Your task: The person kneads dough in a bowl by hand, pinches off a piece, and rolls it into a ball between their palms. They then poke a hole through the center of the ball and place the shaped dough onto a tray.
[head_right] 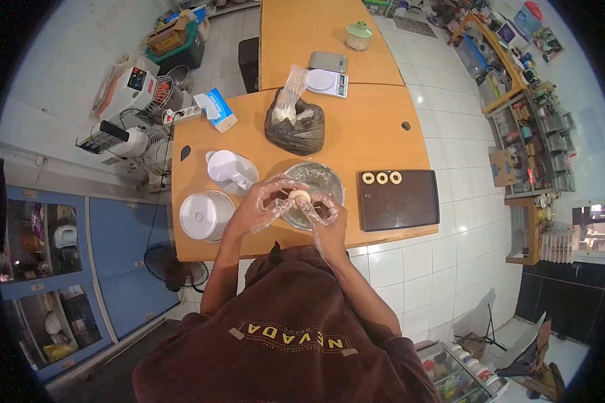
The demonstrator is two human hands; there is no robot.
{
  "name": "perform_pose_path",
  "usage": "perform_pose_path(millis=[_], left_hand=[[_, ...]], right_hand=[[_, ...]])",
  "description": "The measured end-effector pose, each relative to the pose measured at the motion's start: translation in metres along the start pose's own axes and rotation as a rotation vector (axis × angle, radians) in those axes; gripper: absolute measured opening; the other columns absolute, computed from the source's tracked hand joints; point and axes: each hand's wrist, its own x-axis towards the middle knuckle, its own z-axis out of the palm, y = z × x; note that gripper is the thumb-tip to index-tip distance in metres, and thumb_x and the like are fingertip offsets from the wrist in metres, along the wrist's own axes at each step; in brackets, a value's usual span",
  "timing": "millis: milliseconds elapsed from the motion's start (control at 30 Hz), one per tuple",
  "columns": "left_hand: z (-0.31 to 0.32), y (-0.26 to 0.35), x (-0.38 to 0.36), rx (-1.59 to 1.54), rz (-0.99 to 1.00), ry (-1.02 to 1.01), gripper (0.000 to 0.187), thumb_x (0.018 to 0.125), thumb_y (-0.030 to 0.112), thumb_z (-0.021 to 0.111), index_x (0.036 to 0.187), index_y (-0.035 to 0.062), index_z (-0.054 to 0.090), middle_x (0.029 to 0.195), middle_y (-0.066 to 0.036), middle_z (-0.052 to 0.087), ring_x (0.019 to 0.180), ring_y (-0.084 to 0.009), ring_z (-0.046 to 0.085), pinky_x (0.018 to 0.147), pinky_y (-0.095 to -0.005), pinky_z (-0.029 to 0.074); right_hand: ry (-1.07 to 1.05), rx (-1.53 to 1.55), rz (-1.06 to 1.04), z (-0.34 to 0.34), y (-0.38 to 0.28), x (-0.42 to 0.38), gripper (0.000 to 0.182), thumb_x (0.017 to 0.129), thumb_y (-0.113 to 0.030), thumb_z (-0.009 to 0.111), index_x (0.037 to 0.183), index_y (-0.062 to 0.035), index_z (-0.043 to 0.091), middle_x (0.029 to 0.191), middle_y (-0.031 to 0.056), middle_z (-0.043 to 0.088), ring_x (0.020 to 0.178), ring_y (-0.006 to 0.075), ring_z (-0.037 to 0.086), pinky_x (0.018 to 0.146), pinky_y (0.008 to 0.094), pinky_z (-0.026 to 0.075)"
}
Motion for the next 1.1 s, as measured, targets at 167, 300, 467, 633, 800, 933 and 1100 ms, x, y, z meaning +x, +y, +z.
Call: perform_pose_path(millis=[167,300,467,633,800,933,1100], left_hand=[[0.006,0.005,0.000,0.071,-0.061,-0.004,0.045,0.088,0.003,0.071,0.133,0.0110,0.068,0.129,-0.013,0.065,0.124,-0.0278,0.061,0.106,-0.0404,0.049],[-0.002,0.005,0.000,0.236,0.007,-0.075,0.045,0.090,0.011,0.072,0.134,0.0150,0.068,0.131,-0.013,0.065,0.125,-0.0349,0.059,0.112,-0.0444,0.043],[0.002,0.013,-0.001,0.097,-0.037,-0.027,0.045,0.090,0.005,0.073,0.134,0.0091,0.065,0.129,-0.011,0.066,0.120,-0.0245,0.064,0.101,-0.0392,0.052],[0.011,0.003,-0.007,-0.144,-0.115,0.037,0.042,0.092,-0.001,0.071,0.133,0.0048,0.063,0.127,-0.008,0.063,0.115,-0.0194,0.065,0.093,-0.0323,0.056],[0.009,0.004,-0.009,0.107,0.013,0.018,0.042,0.091,-0.002,0.071,0.132,0.0037,0.063,0.131,-0.009,0.057,0.117,-0.0191,0.063,0.094,-0.0310,0.056],[0.013,0.012,-0.007,0.014,-0.016,0.024,0.044,0.090,-0.003,0.071,0.132,0.0031,0.062,0.129,-0.009,0.057,0.119,-0.0192,0.062,0.096,-0.0324,0.056],[0.020,0.006,-0.011,-0.149,-0.035,0.054,0.040,0.094,-0.001,0.069,0.133,-0.0005,0.060,0.127,-0.006,0.054,0.119,-0.0173,0.062,0.101,-0.0332,0.052]], right_hand=[[0.030,0.019,-0.003,-0.003,0.009,0.001,0.018,0.094,-0.007,0.077,0.108,0.0017,0.070,0.105,0.0051,0.071,0.100,0.0114,0.066,0.088,0.0286,0.053],[-0.028,-0.031,0.008,0.001,-0.008,-0.003,0.021,0.094,-0.008,0.077,0.111,0.0028,0.071,0.106,0.0057,0.071,0.101,0.0122,0.066,0.089,0.0289,0.053],[0.014,-0.017,0.015,0.001,0.002,-0.005,0.022,0.093,-0.008,0.078,0.111,0.0024,0.070,0.107,0.0060,0.072,0.100,0.0124,0.066,0.088,0.0285,0.053],[0.026,0.012,-0.036,-0.001,0.007,-0.004,0.022,0.094,-0.007,0.078,0.112,0.0020,0.069,0.106,0.0065,0.071,0.099,0.0122,0.066,0.089,0.0285,0.053],[-0.017,-0.001,-0.021,0.002,0.001,-0.006,0.022,0.093,-0.005,0.077,0.112,0.0024,0.068,0.107,0.0070,0.071,0.101,0.0137,0.067,0.089,0.0294,0.054],[0.020,0.014,-0.032,0.003,-0.001,-0.007,0.021,0.092,-0.002,0.076,0.111,0.0026,0.068,0.108,0.0075,0.071,0.104,0.0151,0.067,0.092,0.0309,0.054],[-0.002,0.024,-0.110,0.005,-0.006,-0.007,0.018,0.093,0.000,0.075,0.109,0.0031,0.067,0.105,0.0050,0.068,0.103,0.0149,0.066,0.093,0.0310,0.054]])
